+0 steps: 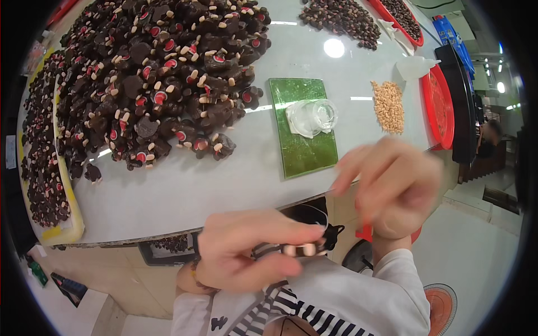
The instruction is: The person assembles bear figurines by applying white glue from a bottle and attaching decorative parts and beads to them.
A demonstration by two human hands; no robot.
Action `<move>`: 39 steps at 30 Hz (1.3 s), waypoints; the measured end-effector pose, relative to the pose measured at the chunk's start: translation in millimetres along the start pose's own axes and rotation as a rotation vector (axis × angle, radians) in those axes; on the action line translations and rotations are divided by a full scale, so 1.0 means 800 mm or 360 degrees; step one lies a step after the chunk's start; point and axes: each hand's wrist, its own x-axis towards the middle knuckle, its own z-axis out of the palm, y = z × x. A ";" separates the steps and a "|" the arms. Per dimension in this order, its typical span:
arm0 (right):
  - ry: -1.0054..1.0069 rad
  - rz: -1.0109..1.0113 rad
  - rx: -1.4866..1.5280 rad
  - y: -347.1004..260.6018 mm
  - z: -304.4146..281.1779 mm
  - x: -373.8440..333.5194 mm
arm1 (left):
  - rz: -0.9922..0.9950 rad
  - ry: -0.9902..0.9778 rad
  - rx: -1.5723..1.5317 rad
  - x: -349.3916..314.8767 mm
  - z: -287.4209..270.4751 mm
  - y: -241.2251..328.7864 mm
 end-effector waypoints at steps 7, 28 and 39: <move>0.0037 0.0072 -0.1204 0.094 -0.095 0.087 | -0.0506 0.0435 -0.1208 -0.013 0.005 0.009; -0.0423 -0.0160 -0.1363 0.099 -0.074 0.070 | -0.0681 0.0186 -0.1108 -0.006 0.013 0.016; -0.0249 -0.0949 -0.0800 -0.011 0.039 -0.017 | -0.0455 0.0136 0.0074 0.013 0.014 0.013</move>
